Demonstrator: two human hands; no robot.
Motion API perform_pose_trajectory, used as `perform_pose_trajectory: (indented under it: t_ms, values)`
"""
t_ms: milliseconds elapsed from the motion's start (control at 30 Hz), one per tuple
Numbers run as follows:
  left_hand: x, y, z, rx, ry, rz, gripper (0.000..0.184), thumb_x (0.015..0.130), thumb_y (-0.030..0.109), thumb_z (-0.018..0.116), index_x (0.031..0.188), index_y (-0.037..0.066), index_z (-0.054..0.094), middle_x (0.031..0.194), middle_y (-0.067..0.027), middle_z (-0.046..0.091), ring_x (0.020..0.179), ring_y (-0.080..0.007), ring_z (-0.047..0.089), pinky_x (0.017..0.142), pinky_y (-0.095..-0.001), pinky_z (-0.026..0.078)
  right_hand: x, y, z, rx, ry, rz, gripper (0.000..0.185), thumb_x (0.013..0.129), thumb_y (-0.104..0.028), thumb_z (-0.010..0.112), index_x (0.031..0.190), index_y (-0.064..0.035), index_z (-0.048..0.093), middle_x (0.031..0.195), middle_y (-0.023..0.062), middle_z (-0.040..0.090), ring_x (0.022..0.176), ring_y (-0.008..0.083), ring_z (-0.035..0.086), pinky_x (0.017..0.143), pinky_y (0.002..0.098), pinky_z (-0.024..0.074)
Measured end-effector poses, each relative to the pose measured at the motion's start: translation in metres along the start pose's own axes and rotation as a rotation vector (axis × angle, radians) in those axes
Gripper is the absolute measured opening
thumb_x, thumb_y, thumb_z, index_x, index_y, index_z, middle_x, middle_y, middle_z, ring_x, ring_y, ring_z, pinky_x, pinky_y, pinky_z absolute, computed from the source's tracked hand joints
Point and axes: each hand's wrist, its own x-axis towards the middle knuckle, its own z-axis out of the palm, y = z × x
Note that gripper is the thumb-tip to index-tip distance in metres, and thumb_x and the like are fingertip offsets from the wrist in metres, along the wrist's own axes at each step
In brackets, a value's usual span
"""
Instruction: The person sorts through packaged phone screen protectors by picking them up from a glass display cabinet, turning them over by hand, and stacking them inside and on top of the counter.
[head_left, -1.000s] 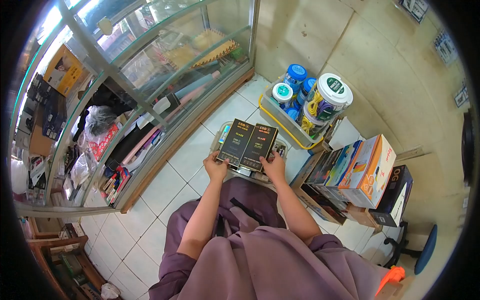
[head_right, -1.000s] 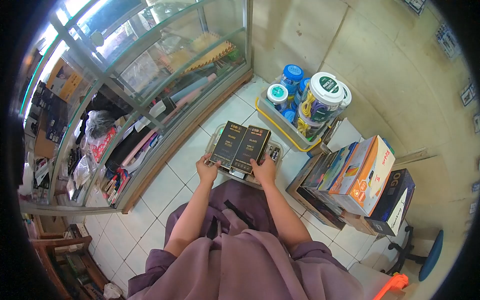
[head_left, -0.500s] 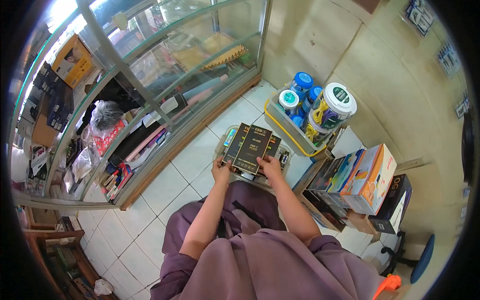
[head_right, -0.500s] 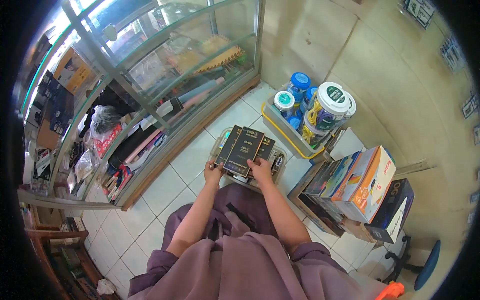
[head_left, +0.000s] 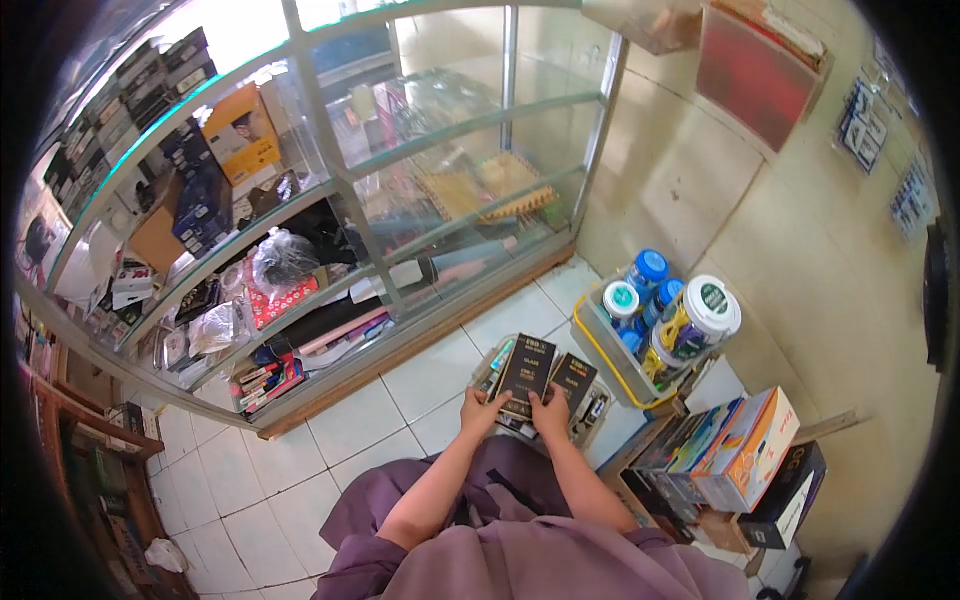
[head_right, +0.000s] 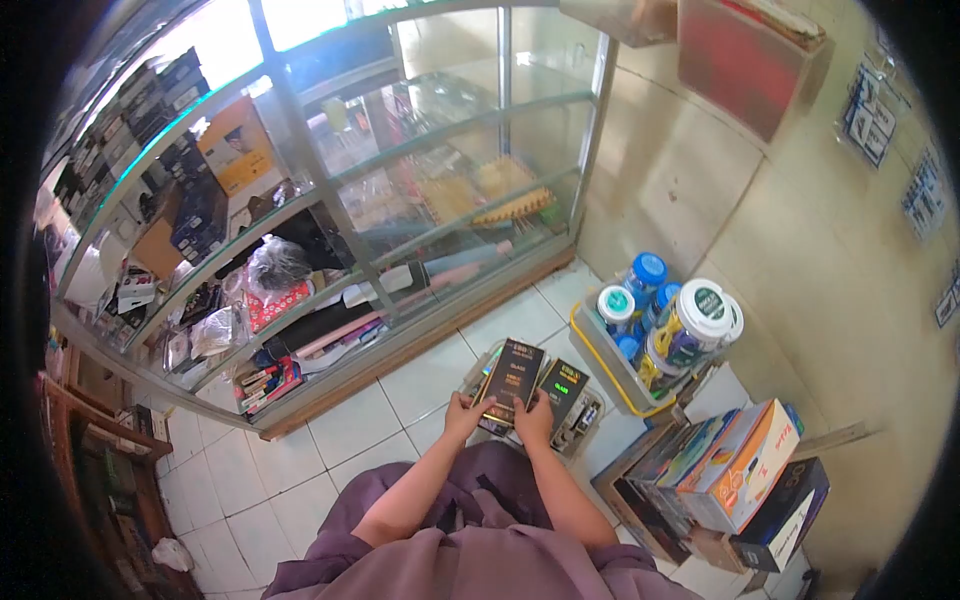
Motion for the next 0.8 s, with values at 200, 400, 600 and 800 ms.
perform_pose_trajectory:
  t_ms: [200, 400, 600, 800]
  values:
    - [-0.029, 0.045, -0.015, -0.308, -0.168, -0.075, 0.068, 0.077, 0.032, 0.082, 0.128, 0.004, 0.047, 0.095, -0.0128, 0.063, 0.087, -0.0196, 0.063, 0.074, -0.0305, 0.05, -0.014, -0.034, -0.03, 0.278, -0.112, -0.014, 0.057, 0.085, -0.015, 0.073, 0.137, -0.0069, 0.049, 0.094, 0.0083, 0.063, 0.084, 0.0182, 0.062, 0.076, 0.0329, 0.0498]
    - [-0.058, 0.069, -0.068, -0.726, -0.352, -0.132, 0.072, 0.085, 0.023, 0.071, 0.146, 0.012, 0.035, 0.118, -0.0119, 0.061, 0.097, -0.0209, 0.065, 0.079, -0.0353, 0.055, -0.027, -0.054, -0.046, 0.592, -0.438, -0.249, 0.047, 0.091, -0.004, 0.056, 0.137, -0.0098, 0.055, 0.132, 0.0111, 0.051, 0.11, 0.02, 0.057, 0.09, 0.0319, 0.0489]
    - [-0.118, 0.095, -0.152, -0.71, -0.191, -0.238, 0.041, 0.086, 0.042, 0.065, 0.117, 0.015, 0.059, 0.097, -0.0029, 0.065, 0.079, -0.0172, 0.064, 0.068, -0.0327, 0.057, -0.095, -0.136, -0.046, 0.05, -0.458, -1.032, 0.08, 0.064, 0.0, 0.07, 0.139, -0.0182, 0.049, 0.143, 0.0149, 0.045, 0.138, 0.0403, 0.037, 0.118, 0.0508, 0.0228]
    - [-0.161, 0.091, -0.22, -0.75, -0.141, -0.197, 0.054, 0.091, 0.062, 0.052, 0.107, 0.011, 0.059, 0.082, -0.0038, 0.061, 0.07, -0.0152, 0.06, 0.069, -0.0331, 0.055, -0.119, -0.166, -0.002, 0.095, -0.564, -1.224, 0.06, 0.061, -0.003, 0.08, 0.115, -0.0122, 0.059, 0.117, 0.0058, 0.064, 0.119, 0.0301, 0.057, 0.109, 0.0504, 0.0372]
